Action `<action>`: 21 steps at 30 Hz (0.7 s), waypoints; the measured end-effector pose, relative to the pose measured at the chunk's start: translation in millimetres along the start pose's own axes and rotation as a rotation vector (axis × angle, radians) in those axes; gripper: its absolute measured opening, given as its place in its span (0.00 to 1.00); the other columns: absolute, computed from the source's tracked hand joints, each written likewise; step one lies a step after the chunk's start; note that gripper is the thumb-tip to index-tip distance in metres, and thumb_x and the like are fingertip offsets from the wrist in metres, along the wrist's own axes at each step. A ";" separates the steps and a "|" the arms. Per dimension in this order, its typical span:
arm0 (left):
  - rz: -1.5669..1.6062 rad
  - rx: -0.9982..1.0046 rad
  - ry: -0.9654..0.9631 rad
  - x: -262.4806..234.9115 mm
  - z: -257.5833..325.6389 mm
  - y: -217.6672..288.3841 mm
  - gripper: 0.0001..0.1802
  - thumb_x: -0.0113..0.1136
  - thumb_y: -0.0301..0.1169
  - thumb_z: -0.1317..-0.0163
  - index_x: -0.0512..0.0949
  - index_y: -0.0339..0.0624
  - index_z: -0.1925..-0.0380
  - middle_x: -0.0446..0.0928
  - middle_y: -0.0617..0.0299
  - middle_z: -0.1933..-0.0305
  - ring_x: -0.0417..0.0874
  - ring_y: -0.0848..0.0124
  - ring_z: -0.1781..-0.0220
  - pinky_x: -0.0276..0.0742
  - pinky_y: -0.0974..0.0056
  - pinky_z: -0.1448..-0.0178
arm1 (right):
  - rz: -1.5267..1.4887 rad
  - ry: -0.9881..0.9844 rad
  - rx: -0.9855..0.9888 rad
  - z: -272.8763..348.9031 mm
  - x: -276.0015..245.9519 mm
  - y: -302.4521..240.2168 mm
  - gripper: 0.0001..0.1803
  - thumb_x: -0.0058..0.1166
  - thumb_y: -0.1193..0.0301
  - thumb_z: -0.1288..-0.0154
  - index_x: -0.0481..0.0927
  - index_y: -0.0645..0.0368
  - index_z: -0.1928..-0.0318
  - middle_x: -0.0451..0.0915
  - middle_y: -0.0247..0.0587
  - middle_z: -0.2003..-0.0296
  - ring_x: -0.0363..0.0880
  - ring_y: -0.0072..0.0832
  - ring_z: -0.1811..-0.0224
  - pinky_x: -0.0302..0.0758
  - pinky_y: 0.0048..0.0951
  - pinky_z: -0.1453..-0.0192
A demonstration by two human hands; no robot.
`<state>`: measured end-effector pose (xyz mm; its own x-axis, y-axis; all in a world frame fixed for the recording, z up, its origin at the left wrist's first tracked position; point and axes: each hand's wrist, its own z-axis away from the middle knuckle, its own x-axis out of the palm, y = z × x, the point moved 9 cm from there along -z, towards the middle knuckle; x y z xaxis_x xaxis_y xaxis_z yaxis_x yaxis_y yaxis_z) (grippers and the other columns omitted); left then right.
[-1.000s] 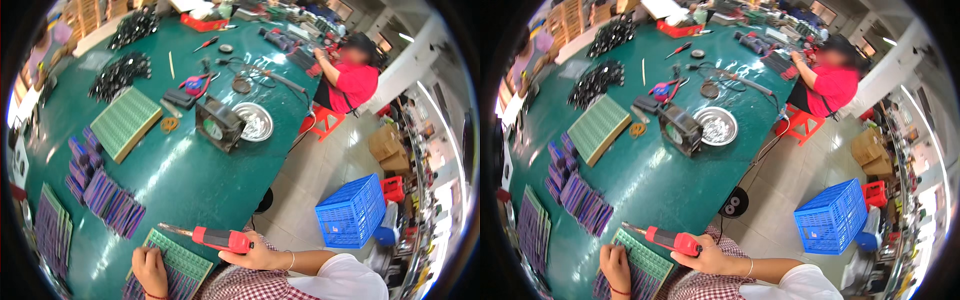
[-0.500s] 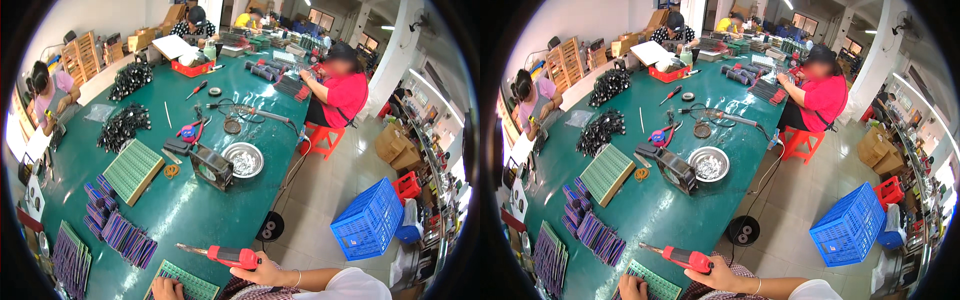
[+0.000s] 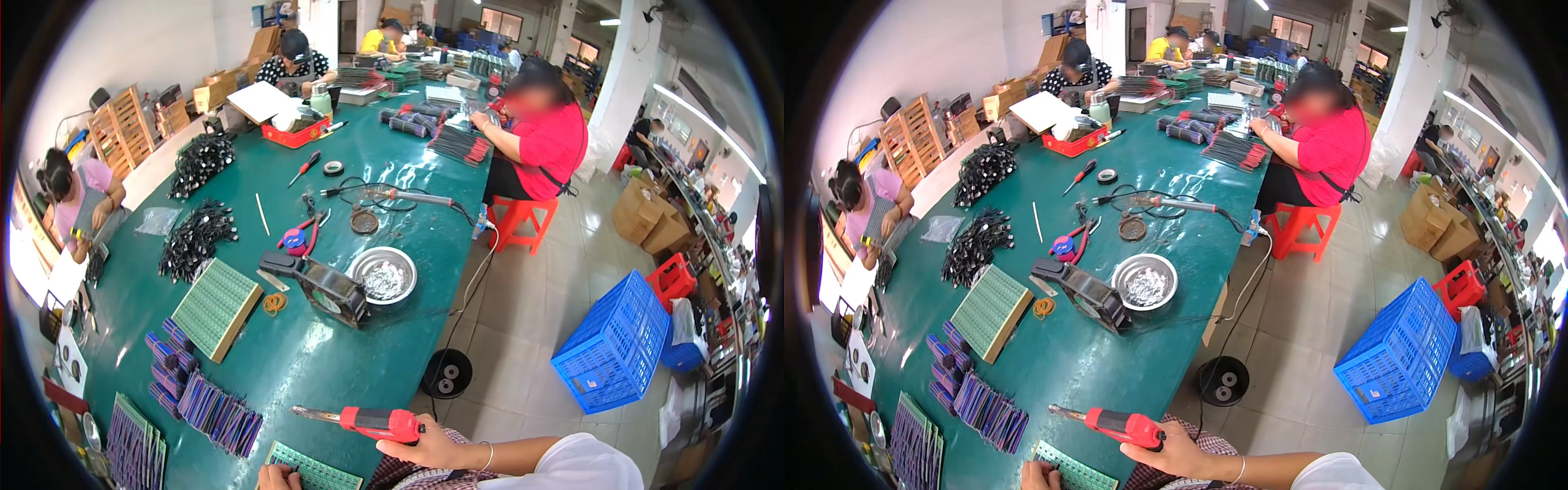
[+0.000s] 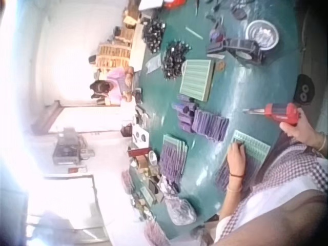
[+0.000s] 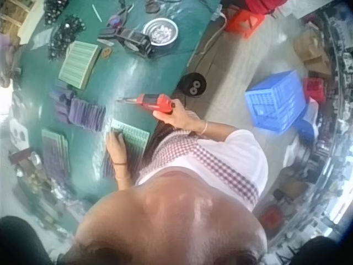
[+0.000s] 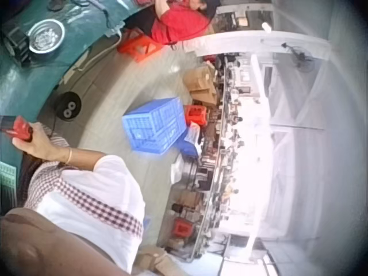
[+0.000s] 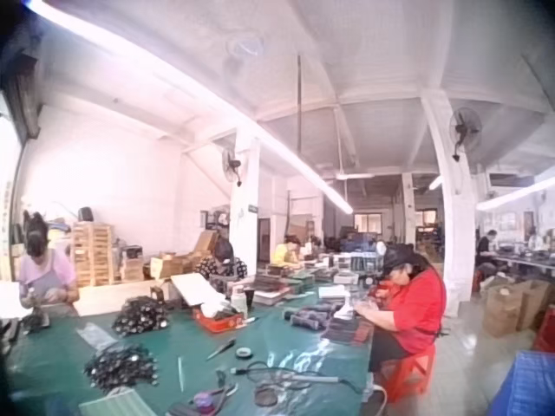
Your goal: The person assembles electronic components and colored wires onto green circuit boards using a handheld soldering iron or heat gun.
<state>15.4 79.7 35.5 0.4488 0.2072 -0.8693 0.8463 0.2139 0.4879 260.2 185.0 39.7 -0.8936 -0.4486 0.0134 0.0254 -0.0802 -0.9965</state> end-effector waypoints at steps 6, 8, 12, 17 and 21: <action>-0.030 -0.016 -0.005 0.6 0.1 -0.1 0.06 0.56 0.27 0.38 0.76 0.34 0.66 0.76 0.41 0.66 0.76 0.43 0.63 0.72 0.47 0.56 | -0.021 -0.015 0.037 -5.5 -4.0 -2.6 0.18 0.64 0.61 0.36 0.80 0.61 0.53 0.81 0.31 0.69 0.75 0.20 0.66 0.72 0.26 0.56; -0.032 -0.013 -0.001 0.2 1.3 1.3 0.06 0.56 0.27 0.37 0.76 0.34 0.65 0.76 0.41 0.66 0.76 0.42 0.63 0.72 0.47 0.56 | -0.014 -0.019 -0.004 -8.4 -6.1 -8.6 0.18 0.64 0.61 0.36 0.80 0.61 0.52 0.80 0.31 0.70 0.75 0.20 0.66 0.72 0.26 0.56; -0.058 -0.049 0.014 1.9 6.8 -6.0 0.07 0.55 0.28 0.36 0.76 0.34 0.65 0.76 0.40 0.65 0.76 0.42 0.62 0.72 0.47 0.55 | -0.087 0.000 0.000 -11.9 -8.8 -14.9 0.16 0.66 0.61 0.38 0.82 0.60 0.57 0.79 0.29 0.71 0.72 0.18 0.67 0.71 0.26 0.58; 0.075 -0.188 0.073 -6.3 11.9 -4.2 0.09 0.53 0.26 0.36 0.78 0.32 0.60 0.79 0.40 0.62 0.80 0.45 0.59 0.74 0.52 0.52 | -0.079 0.011 0.015 -10.7 -13.2 -1.1 0.16 0.66 0.61 0.37 0.82 0.60 0.57 0.80 0.30 0.70 0.72 0.18 0.66 0.72 0.27 0.56; 0.140 -0.216 0.129 -14.9 12.1 7.0 0.10 0.53 0.25 0.36 0.79 0.32 0.59 0.80 0.41 0.63 0.81 0.46 0.60 0.75 0.54 0.53 | -0.040 0.007 0.014 -8.3 -20.0 -7.1 0.16 0.66 0.62 0.38 0.82 0.60 0.56 0.80 0.30 0.70 0.73 0.19 0.66 0.72 0.27 0.56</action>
<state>18.1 66.6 50.9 0.5048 0.3658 -0.7819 0.6918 0.3703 0.6199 274.2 201.9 45.8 -0.8972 -0.4386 0.0521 -0.0040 -0.1098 -0.9939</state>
